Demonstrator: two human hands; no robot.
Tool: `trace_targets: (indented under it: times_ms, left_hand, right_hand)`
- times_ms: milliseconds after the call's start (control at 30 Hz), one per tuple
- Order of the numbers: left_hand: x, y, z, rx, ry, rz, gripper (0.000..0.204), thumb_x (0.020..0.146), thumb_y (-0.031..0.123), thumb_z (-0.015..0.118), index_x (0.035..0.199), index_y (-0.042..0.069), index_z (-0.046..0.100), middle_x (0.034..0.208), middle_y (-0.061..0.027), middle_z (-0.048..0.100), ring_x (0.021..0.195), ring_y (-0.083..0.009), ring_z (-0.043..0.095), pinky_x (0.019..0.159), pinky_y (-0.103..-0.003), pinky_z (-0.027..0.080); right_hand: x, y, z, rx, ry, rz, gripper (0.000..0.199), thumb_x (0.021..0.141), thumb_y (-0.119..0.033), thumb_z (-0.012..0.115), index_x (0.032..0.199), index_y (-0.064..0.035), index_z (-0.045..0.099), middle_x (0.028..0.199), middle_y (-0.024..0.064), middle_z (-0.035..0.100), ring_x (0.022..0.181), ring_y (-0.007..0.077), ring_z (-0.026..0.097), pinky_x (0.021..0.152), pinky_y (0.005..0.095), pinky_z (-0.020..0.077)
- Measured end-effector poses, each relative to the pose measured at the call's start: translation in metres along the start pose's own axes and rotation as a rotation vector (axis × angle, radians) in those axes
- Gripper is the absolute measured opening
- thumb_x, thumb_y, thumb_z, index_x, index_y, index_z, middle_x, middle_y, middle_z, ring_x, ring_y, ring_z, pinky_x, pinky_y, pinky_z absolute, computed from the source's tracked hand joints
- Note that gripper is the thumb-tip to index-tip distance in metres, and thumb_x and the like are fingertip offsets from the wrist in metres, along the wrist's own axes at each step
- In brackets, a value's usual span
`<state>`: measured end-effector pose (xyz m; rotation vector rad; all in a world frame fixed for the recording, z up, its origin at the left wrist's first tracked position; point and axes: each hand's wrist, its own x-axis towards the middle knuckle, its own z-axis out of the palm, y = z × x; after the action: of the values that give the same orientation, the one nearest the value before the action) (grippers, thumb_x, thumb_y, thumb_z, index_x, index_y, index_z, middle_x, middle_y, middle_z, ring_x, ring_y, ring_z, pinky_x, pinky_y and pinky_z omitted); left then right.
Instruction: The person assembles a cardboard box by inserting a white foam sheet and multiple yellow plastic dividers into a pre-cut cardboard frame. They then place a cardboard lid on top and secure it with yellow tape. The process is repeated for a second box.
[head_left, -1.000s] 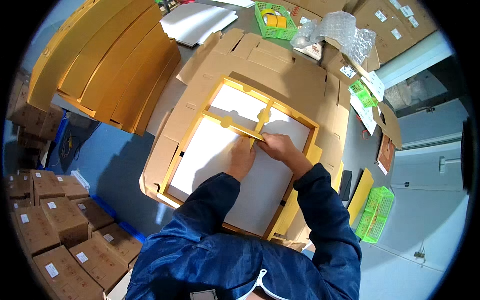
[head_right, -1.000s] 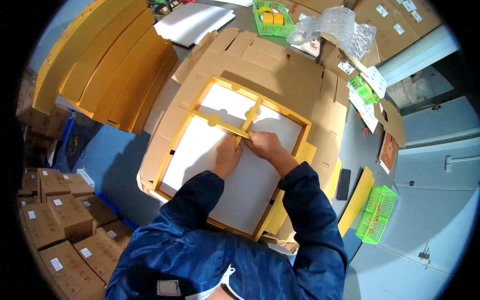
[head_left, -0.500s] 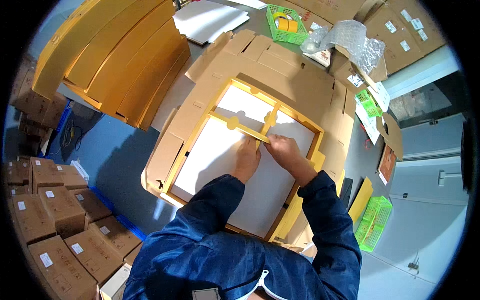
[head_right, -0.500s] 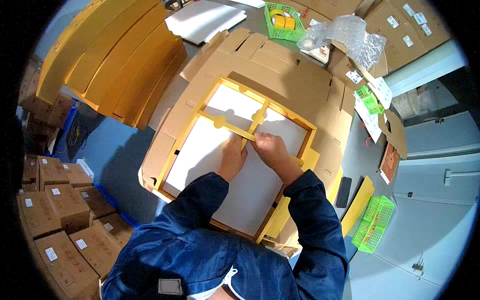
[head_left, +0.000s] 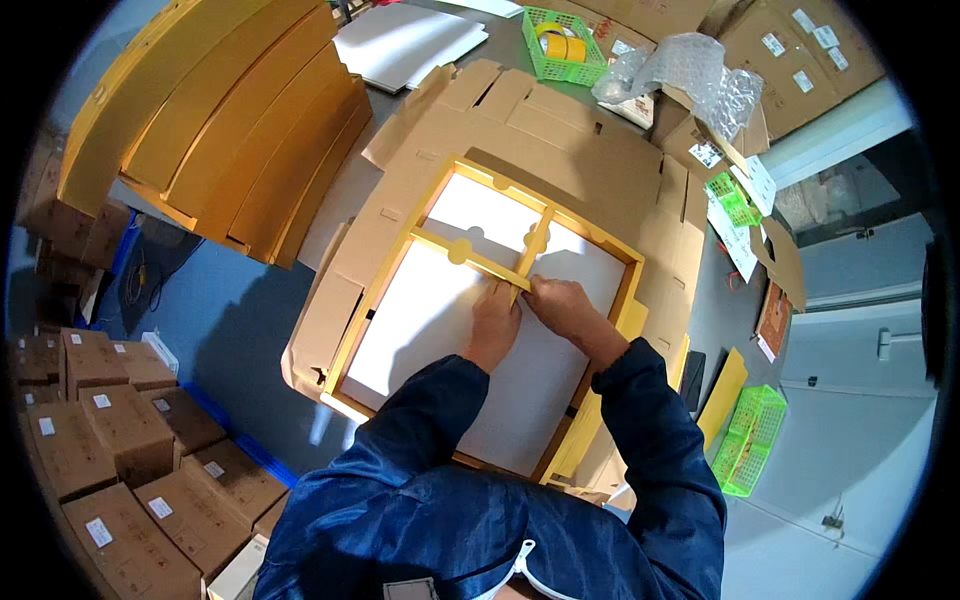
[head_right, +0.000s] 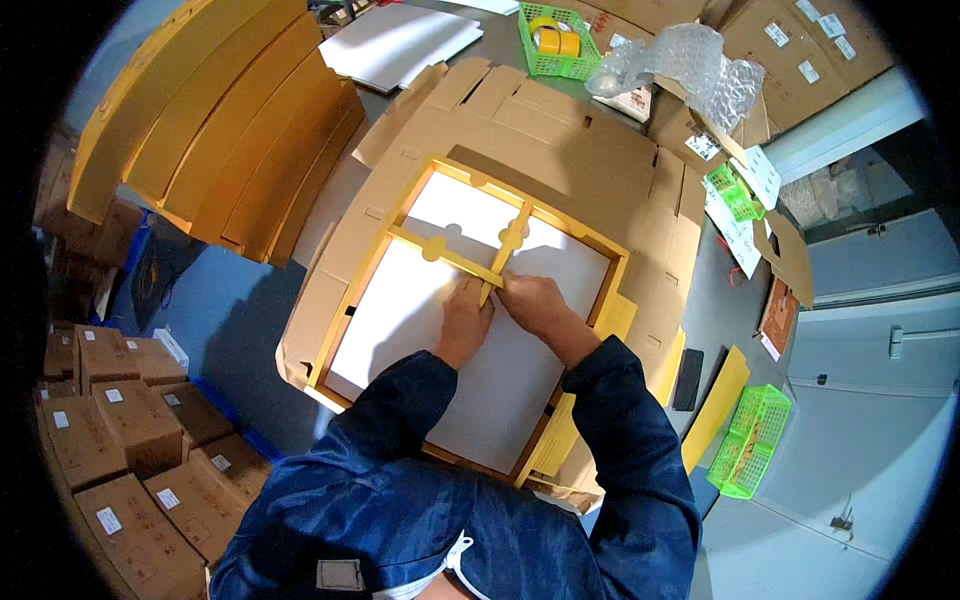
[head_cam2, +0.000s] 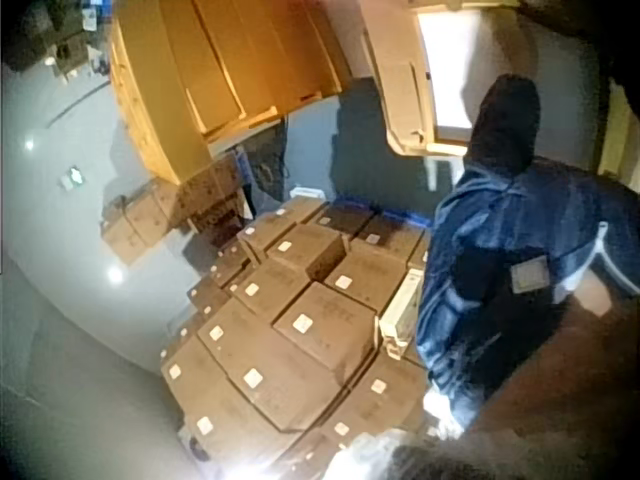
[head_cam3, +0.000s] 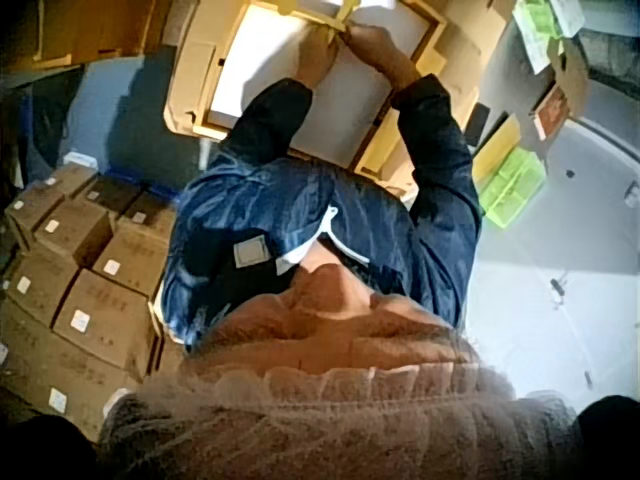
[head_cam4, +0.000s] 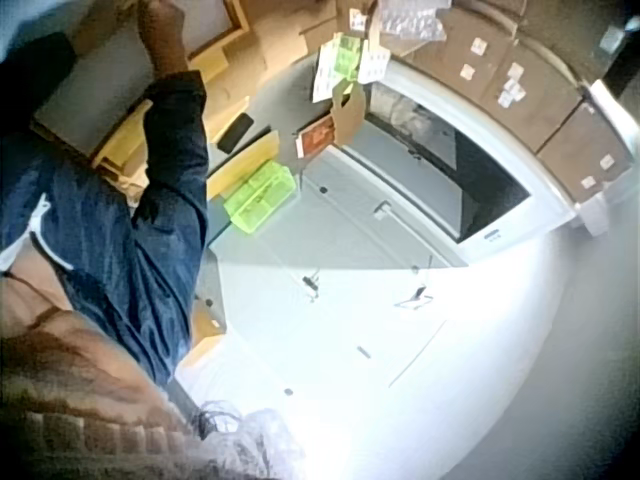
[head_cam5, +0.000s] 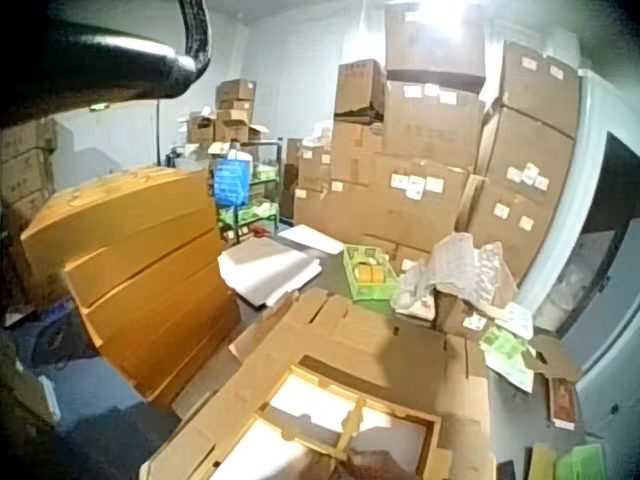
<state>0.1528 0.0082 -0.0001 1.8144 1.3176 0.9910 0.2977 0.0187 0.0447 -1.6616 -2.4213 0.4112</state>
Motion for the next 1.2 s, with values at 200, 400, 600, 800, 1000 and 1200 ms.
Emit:
trace_targets:
  times_ms: [200,400,600,800,1000,1200]
  left_hand:
    - [0.002,-0.002,0.004,0.129,-0.089,-0.049,0.027,0.078,0.006,0.06,0.103,0.001,0.054,0.1,-0.0214,0.056,0.094,-0.0409,0.054,0.079,-0.047,0.045]
    - [0.02,0.053,-0.041,0.585,-0.071,0.333,0.036,0.07,0.022,0.073,0.093,-0.001,0.057,0.093,-0.0166,0.057,0.088,-0.0308,0.055,0.076,-0.04,0.043]
    - [0.022,0.065,0.045,0.435,-0.244,1.018,0.037,0.077,0.027,0.066,0.101,0.001,0.056,0.098,-0.0141,0.057,0.094,-0.029,0.053,0.084,-0.042,0.039]
    - [0.024,0.065,0.061,0.583,-0.498,0.886,0.014,0.084,0.019,0.053,0.091,0.006,0.054,0.085,-0.0087,0.053,0.086,-0.0249,0.052,0.078,-0.038,0.039]
    - [0.015,0.042,0.066,0.67,-0.442,0.893,0.009,0.081,0.012,0.05,0.087,0.006,0.053,0.084,-0.0101,0.052,0.084,-0.0257,0.051,0.077,-0.037,0.04]
    - [0.013,0.044,0.074,0.771,-0.509,0.809,0.01,0.081,0.01,0.049,0.088,0.005,0.052,0.087,-0.0121,0.051,0.084,-0.026,0.05,0.074,-0.038,0.039]
  right_hand:
    - [-0.005,-0.001,0.01,-0.056,0.089,0.078,0.02,0.086,-0.022,0.057,0.086,-0.002,0.056,0.077,0.0162,0.065,0.068,0.0332,0.065,0.058,0.0392,0.052]
    - [-0.048,0.018,-0.024,0.153,0.461,0.145,0.043,0.087,-0.019,0.059,0.123,0.0021,0.048,0.122,0.0257,0.05,0.116,0.0369,0.048,0.095,0.0379,0.0426]
    - [-0.175,0.029,0.003,0.618,0.294,0.917,0.067,0.082,-0.03,0.07,0.129,0.0068,0.04,0.118,0.0262,0.055,0.109,0.0357,0.055,0.091,0.0394,0.045]
    - [-0.171,-0.007,0.037,0.379,0.065,0.903,0.037,0.083,-0.028,0.06,0.093,0.0057,0.048,0.079,0.0304,0.06,0.078,0.0462,0.06,0.07,0.051,0.048]
    - [-0.166,-0.021,0.017,0.376,0.036,0.9,0.03,0.083,-0.021,0.053,0.09,0.007,0.047,0.08,0.0308,0.061,0.075,0.0449,0.062,0.071,0.0506,0.0489]
    - [-0.163,-0.014,0.036,0.203,0.096,0.765,0.025,0.081,-0.019,0.053,0.088,0.005,0.049,0.069,0.0263,0.062,0.065,0.0414,0.063,0.062,0.0503,0.05]
